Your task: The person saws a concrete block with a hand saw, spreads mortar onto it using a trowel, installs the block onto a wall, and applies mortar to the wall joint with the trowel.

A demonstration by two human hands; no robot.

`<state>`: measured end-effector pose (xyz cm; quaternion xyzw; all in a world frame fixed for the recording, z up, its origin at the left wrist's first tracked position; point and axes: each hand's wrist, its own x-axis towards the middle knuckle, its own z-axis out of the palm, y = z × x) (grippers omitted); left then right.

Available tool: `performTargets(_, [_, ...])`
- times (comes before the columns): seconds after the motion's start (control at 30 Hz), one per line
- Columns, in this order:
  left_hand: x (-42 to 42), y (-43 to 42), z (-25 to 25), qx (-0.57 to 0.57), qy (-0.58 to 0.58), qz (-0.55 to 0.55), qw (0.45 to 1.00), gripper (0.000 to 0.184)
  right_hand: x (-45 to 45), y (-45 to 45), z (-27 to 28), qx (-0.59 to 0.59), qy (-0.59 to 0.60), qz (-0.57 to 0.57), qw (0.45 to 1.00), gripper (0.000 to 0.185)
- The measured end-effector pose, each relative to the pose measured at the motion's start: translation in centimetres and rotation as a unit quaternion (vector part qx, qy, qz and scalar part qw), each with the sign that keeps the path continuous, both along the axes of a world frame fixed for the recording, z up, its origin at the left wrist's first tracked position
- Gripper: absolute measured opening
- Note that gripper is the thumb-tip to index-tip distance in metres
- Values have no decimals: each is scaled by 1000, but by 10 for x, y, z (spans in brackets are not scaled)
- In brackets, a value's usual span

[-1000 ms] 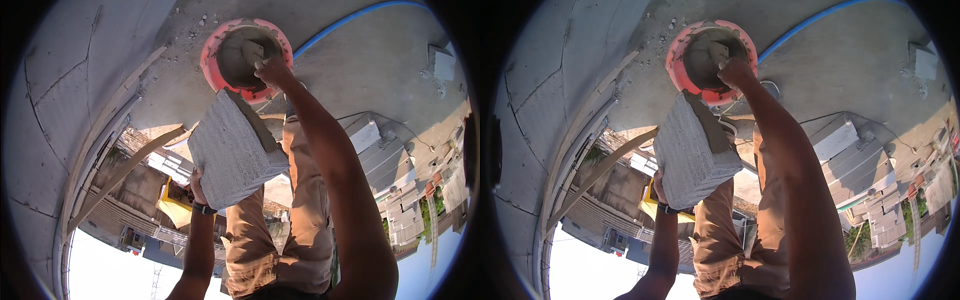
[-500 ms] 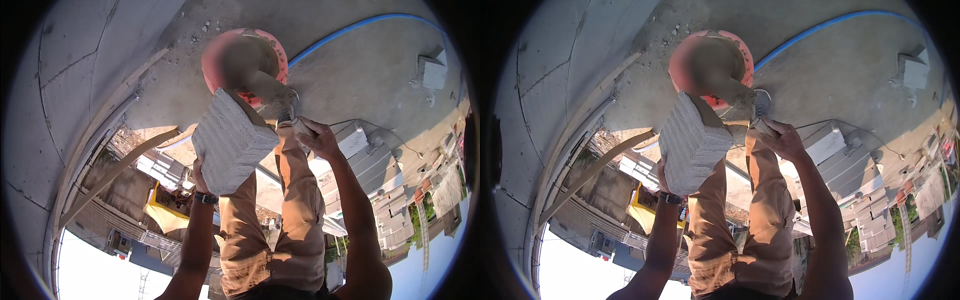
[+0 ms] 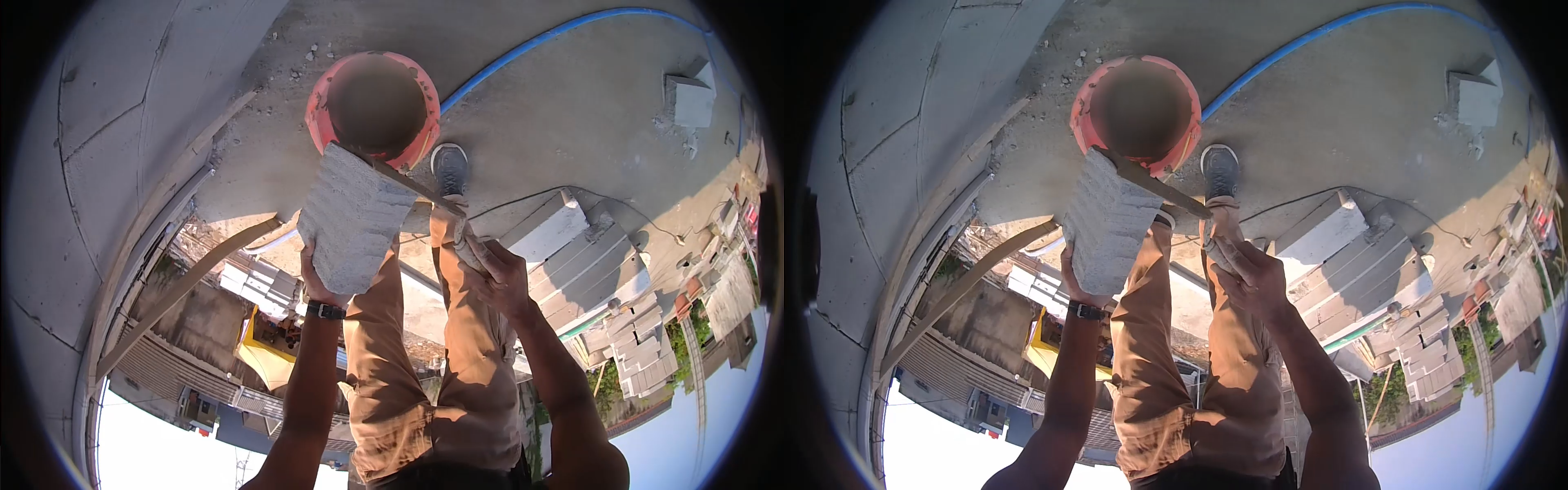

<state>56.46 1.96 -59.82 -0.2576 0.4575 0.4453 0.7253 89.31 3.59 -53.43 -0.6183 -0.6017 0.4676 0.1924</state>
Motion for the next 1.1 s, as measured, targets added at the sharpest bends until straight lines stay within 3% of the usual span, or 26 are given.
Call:
performTargets(0.13, [3,-1,4,-16,40,-5,999,78,2,-1,17,-11,17,8,1000,58])
performTargets(0.23, [-3,-14,-2,-31,23,45,998,78,-7,2,4,-13,41,-65,997,57])
performTargets(0.3, [-11,-26,-5,-21,26,35,999,79,-11,28,-30,-133,-21,-53,989,56])
performTargets(0.37, [-21,-39,-4,-17,33,22,999,79,-13,56,-71,-105,-47,5,993,53])
performTargets(0.43, [-30,-51,-5,0,62,14,998,81,-30,97,-123,-113,-160,116,974,49])
performTargets(0.57, [-36,-56,0,-17,90,9,996,84,-77,142,-166,-224,-240,191,925,34])
performTargets(0.67, [-25,-56,3,-19,119,-6,993,81,-108,159,-202,-229,-247,221,915,29])
performTargets(0.73, [-21,-60,5,-68,175,1,982,81,-108,155,-196,-213,-219,204,930,27])
performTargets(0.83, [-26,-66,5,-68,138,11,988,81,-82,138,-155,-164,-124,132,970,26])
performTargets(0.97, [-25,-52,9,-30,81,10,996,79,-39,90,-102,-190,-21,65,979,46])
performTargets(1.1, [-25,-52,6,-20,56,20,998,82,-28,54,-97,-137,-22,98,985,43])
